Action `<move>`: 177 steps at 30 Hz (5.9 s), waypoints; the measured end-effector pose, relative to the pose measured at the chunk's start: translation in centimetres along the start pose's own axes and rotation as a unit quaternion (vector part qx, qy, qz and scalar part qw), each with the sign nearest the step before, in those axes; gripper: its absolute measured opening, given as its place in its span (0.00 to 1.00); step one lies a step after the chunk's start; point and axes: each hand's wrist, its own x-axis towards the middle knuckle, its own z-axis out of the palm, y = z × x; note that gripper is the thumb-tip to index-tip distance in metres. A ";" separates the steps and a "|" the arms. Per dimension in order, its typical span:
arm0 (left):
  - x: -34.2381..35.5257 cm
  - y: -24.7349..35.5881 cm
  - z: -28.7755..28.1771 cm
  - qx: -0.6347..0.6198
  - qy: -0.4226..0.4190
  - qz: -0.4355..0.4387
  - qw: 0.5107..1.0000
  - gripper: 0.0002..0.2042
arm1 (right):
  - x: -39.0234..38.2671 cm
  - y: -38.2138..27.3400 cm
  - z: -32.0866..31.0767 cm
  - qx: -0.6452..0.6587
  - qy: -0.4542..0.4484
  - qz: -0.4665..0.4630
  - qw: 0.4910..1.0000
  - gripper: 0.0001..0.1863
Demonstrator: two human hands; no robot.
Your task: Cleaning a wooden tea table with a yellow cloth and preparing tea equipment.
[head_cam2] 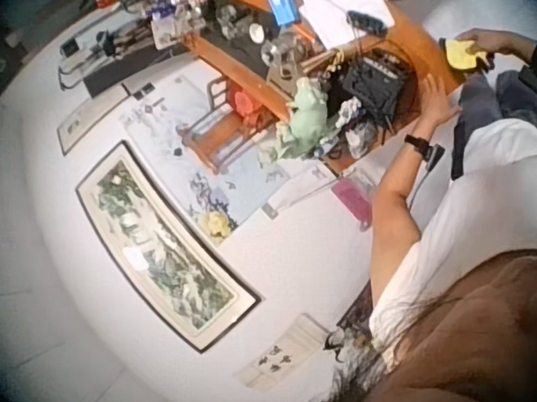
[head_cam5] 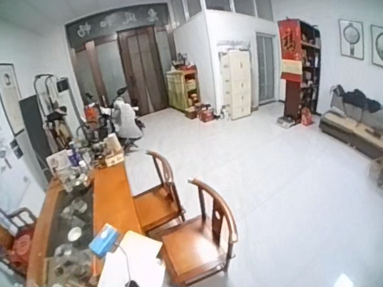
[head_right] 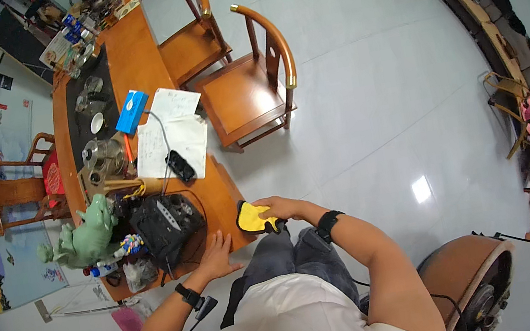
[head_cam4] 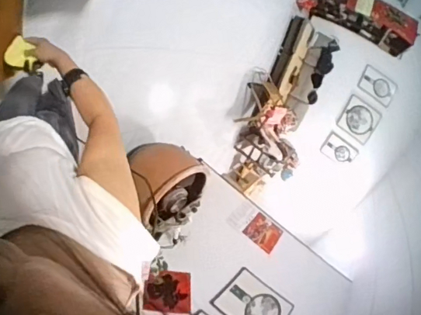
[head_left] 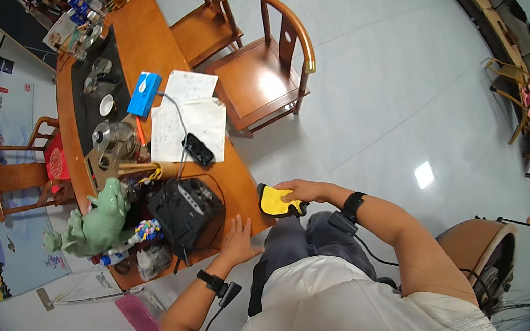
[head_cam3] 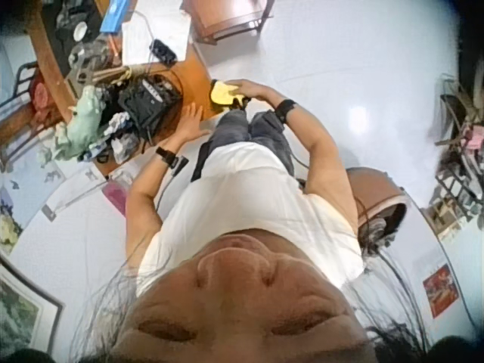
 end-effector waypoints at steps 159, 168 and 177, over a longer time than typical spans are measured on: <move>55.3 -3.0 -63.9 -0.336 0.437 -0.326 0.768 0.17 | 49.1 -24.2 -65.0 -0.623 -0.142 -0.109 0.762 0.27; 56.0 -3.4 -63.7 -0.331 0.438 -0.314 0.775 0.17 | 54.6 -27.4 -63.3 -0.645 -0.072 -0.284 0.705 0.21; 55.9 -3.2 -63.7 -0.331 0.442 -0.315 0.772 0.17 | 49.6 -23.5 -68.0 -0.576 -0.073 -0.099 0.808 0.25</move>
